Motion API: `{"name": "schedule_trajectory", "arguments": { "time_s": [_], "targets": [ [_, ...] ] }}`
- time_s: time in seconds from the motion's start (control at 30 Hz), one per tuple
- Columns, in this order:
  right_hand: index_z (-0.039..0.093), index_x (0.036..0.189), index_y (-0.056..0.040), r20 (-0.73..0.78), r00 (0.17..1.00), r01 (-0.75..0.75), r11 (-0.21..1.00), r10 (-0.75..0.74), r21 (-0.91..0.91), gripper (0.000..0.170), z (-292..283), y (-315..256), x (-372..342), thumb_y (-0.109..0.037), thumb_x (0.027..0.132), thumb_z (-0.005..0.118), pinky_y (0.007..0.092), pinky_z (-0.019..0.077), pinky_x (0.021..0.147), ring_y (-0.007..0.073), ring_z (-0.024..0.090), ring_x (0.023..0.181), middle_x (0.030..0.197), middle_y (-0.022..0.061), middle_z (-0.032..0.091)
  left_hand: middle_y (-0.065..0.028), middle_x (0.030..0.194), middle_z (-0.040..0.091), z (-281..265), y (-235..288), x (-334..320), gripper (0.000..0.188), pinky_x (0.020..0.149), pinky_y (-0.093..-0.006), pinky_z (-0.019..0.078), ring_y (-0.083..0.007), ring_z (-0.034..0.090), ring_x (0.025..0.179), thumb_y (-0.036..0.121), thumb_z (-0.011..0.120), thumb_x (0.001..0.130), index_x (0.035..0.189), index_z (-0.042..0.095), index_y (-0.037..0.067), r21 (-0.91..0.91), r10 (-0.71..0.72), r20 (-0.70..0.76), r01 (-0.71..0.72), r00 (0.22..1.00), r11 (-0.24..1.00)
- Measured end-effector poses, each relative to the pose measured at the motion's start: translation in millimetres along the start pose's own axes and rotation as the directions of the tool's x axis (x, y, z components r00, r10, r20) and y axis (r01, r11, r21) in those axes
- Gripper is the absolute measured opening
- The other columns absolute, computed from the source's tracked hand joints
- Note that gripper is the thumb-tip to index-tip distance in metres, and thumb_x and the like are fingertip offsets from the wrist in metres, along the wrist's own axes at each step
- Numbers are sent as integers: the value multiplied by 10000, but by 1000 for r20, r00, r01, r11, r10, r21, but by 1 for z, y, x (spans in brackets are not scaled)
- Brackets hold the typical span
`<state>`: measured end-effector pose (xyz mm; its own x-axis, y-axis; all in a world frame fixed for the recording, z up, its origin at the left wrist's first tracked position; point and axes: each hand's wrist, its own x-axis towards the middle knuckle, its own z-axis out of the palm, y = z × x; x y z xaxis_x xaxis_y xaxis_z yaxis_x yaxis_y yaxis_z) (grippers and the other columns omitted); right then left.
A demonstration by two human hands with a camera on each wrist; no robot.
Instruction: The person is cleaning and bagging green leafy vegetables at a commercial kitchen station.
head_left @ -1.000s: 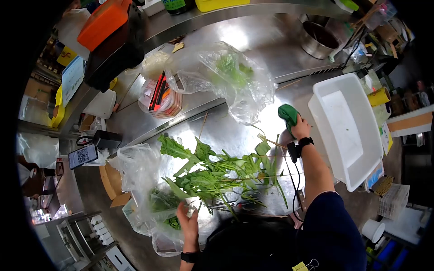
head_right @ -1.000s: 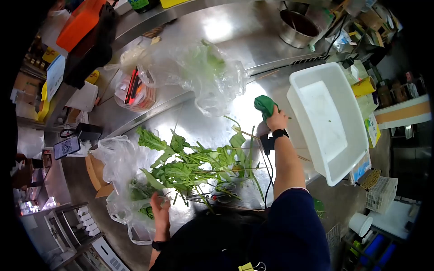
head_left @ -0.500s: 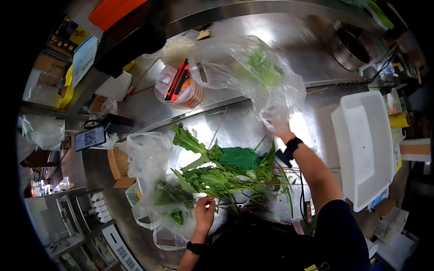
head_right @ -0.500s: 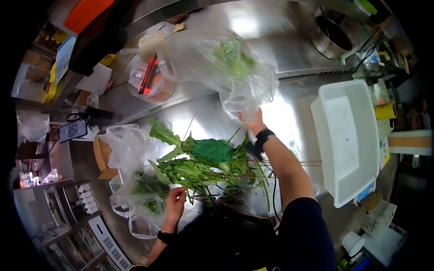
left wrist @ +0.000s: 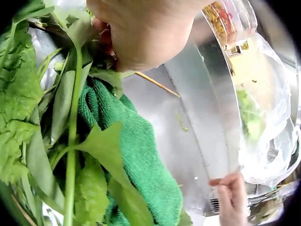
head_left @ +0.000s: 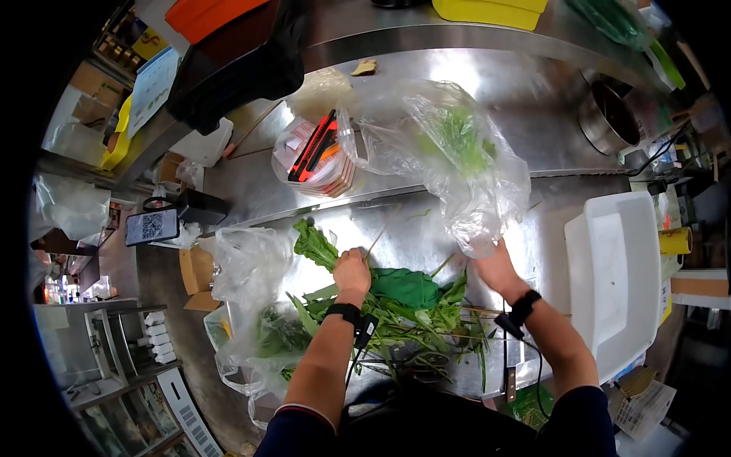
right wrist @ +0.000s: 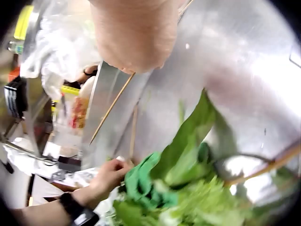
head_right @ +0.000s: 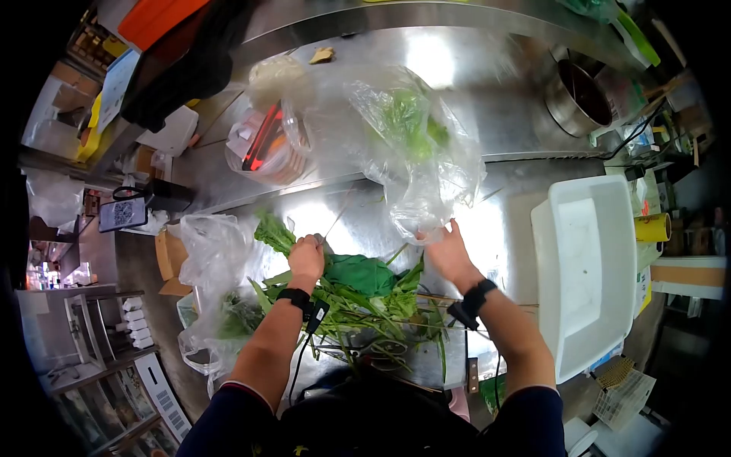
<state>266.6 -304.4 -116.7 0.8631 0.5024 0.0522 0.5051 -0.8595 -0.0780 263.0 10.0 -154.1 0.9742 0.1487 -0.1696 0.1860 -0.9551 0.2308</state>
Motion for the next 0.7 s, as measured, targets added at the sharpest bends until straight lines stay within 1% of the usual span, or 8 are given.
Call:
{"name": "schedule_trajectory", "arguments": {
  "time_s": [0.03,0.07,0.13,0.3,0.47,0.53,0.6,0.7],
  "targets": [
    [520,1001,-111,231,972,-42,997,26,66,226,-33,-19,-1,-97,781,473,470,269,987,230,534,1001,1002,81,597,-130,880,576,3,-1,2,116,723,-400,461,-313,556,827,151,523,800,861,555,58,-18,2,26,-2,1000,1000],
    [506,963,-115,217,976,-82,966,27,245,214,-50,-31,-9,-56,758,502,475,275,975,240,553,943,956,64,597,-130,880,576,-1,2,0,116,723,-400,461,-313,556,827,151,523,800,861,555,58,-19,11,26,-11,1000,1000],
    [525,924,-99,-103,993,95,897,-55,432,185,-76,-53,-21,-37,750,533,426,343,915,235,573,903,949,88,605,-147,849,578,-25,9,-8,94,687,-401,462,-305,573,800,133,523,794,844,544,56,-78,66,-64,-71,996,994],
    [558,929,-70,-335,941,175,791,41,587,250,-145,-95,-38,27,698,568,366,445,798,263,580,892,947,98,609,-152,817,584,-88,10,-51,136,624,-353,459,-273,580,704,110,524,815,934,553,51,-484,22,-105,-70,994,872],
    [559,929,11,-512,765,187,625,391,758,148,-205,-120,-57,66,803,505,282,474,731,238,604,844,925,144,612,-91,849,585,-150,3,-89,136,706,-286,421,-179,534,766,94,518,850,904,610,9,-710,64,-386,-341,920,616],
    [550,939,29,-423,731,132,497,535,858,115,-227,-125,-66,13,848,483,249,471,702,157,591,827,882,100,601,-82,921,593,-205,27,-115,168,770,-276,411,-175,534,842,96,476,879,948,600,6,-639,167,-465,-460,869,617],
    [523,999,13,-272,773,183,209,574,961,158,-240,-133,-65,-77,901,438,230,478,704,126,583,805,891,68,586,-77,943,596,-236,51,-145,186,775,-264,411,-164,538,845,103,457,894,977,590,4,-648,215,-504,-530,837,546],
    [497,1036,-22,-9,903,124,-242,430,962,170,-229,-153,-67,-130,913,449,253,474,724,136,584,829,903,66,588,-65,953,594,-237,88,-187,226,749,-240,414,-132,532,815,140,414,924,1042,546,0,-818,366,-253,-400,896,413]
  ]
}}
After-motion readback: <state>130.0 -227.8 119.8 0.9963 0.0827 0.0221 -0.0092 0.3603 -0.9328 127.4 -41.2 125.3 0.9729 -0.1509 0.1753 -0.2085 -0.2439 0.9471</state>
